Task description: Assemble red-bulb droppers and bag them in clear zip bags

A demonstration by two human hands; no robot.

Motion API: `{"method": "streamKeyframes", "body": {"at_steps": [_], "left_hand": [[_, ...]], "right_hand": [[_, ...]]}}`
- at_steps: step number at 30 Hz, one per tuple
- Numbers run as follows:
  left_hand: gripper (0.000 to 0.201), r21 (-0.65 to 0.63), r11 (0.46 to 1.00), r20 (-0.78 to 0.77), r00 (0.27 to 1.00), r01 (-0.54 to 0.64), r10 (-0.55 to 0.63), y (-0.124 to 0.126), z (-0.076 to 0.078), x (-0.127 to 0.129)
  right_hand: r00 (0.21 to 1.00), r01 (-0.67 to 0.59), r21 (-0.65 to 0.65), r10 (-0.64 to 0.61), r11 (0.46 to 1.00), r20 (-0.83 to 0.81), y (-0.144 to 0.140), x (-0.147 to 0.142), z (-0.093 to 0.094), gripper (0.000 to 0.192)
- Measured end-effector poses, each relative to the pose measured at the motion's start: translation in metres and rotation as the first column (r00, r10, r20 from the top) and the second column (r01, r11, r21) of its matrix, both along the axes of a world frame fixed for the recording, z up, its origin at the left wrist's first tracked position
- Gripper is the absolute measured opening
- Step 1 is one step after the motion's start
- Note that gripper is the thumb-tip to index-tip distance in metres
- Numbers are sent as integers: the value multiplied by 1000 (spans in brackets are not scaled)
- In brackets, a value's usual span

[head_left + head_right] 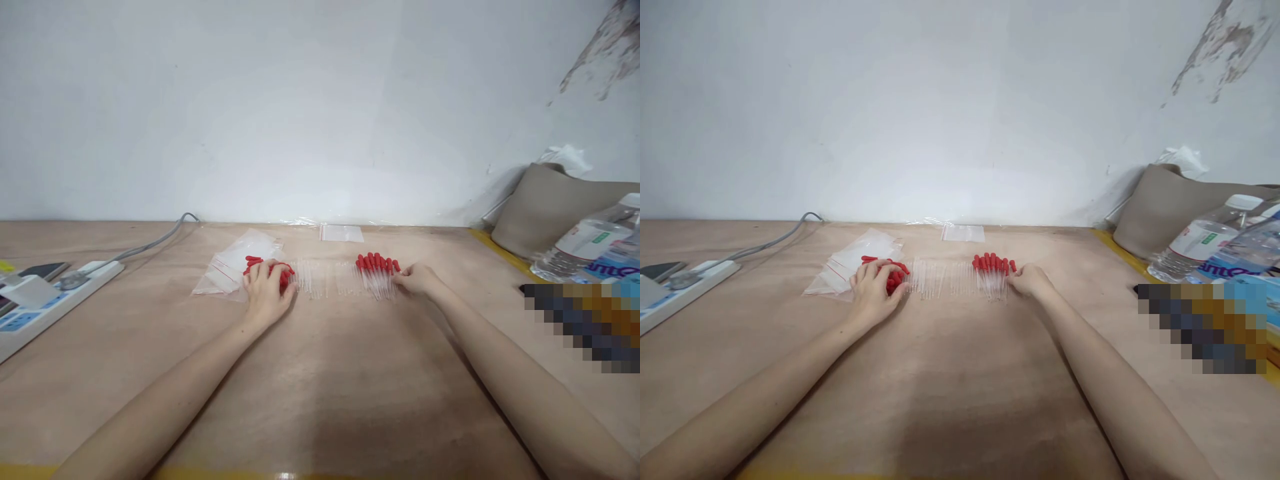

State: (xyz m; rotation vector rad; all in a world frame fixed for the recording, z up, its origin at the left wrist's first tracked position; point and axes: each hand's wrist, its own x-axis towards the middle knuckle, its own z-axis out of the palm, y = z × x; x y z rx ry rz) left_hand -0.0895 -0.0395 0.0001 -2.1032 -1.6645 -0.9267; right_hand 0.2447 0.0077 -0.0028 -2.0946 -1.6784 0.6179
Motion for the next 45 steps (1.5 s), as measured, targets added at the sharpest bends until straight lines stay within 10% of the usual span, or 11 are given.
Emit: {"method": "streamKeyframes", "body": {"at_steps": [16, 27, 35, 39, 45], "left_hand": [[25, -366, 929, -281, 958, -56, -53, 64, 28, -2], [23, -289, 957, -186, 978, 34, -91, 60, 25, 0], [20, 63, 953, 133, 944, 296, -302, 39, 25, 1], [23, 72, 913, 265, 875, 401, -405, 4, 12, 21], [16, -135, 847, 526, 761, 515, -379, -13, -21, 32]], "right_hand": [[948, 119, -125, -150, 985, -279, -1, -8, 6, 33], [835, 70, -242, -190, 968, -517, -3, 8, 24, 27], [738, -39, 69, 75, 997, -670, -7, -18, 23, 12], [745, -171, 356, 357, 919, -564, -22, -52, 8, 26], [783, -484, 610, 622, 628, -18, -64, -96, -10, 22]]}}
